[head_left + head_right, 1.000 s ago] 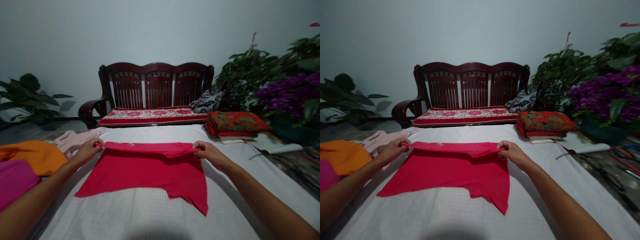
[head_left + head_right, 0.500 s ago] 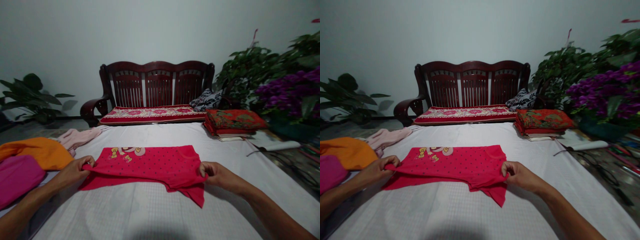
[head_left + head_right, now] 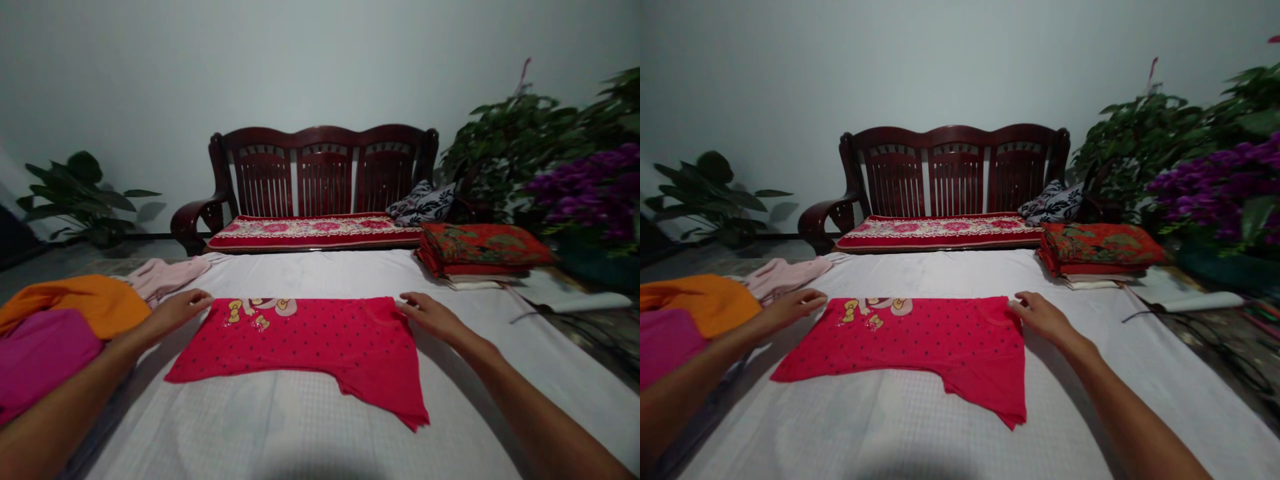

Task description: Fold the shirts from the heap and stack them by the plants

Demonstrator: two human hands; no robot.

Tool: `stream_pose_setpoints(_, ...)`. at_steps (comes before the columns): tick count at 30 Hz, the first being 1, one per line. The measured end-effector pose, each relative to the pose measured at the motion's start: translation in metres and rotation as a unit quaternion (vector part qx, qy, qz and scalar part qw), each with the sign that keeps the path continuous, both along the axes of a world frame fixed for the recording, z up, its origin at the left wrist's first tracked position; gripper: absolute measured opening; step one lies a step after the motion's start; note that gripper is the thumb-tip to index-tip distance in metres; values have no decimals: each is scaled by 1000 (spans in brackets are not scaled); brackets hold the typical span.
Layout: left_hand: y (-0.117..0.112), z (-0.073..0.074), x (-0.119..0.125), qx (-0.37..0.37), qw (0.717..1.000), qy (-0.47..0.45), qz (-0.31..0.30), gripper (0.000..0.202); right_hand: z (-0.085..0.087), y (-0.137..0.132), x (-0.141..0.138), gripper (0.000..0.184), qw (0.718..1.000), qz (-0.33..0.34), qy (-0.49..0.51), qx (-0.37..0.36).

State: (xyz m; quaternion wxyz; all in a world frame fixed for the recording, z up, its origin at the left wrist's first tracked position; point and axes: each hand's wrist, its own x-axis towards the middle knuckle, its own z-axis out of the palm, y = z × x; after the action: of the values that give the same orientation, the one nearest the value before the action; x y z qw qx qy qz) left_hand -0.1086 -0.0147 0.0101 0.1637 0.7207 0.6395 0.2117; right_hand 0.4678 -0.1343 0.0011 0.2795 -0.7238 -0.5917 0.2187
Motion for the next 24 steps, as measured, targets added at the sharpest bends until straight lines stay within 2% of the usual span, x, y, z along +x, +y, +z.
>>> stream_pose_setpoints(4,32,-20,20,4,996,90,-11,48,-14,24,-15,38,990,-8,-137,-35)
stream_pose_setpoints(7,34,-27,30,10,992,125,-19,34,-16,24,-25,20,983,11,-179,-26)
stream_pose_setpoints(10,22,-29,32,-9,998,36,-50,29,-17,15,-32,11,990,34,-136,33)
stream_pose_setpoints(12,14,-28,31,-10,998,-46,-46,31,-17,9,-35,10,994,22,-79,68)
stream_pose_setpoints(15,8,-25,31,-2,993,-114,-19,35,-17,8,-38,13,995,-9,-9,104)
stream_pose_setpoints(18,15,-15,34,34,993,-115,10,35,-13,20,-38,15,991,-33,14,133)
stream_pose_setpoints(21,35,-2,40,80,993,-84,35,30,-3,46,-34,15,986,-61,6,154)
stream_pose_setpoints(24,64,9,49,96,993,-49,53,25,8,82,-32,14,985,-84,2,153)
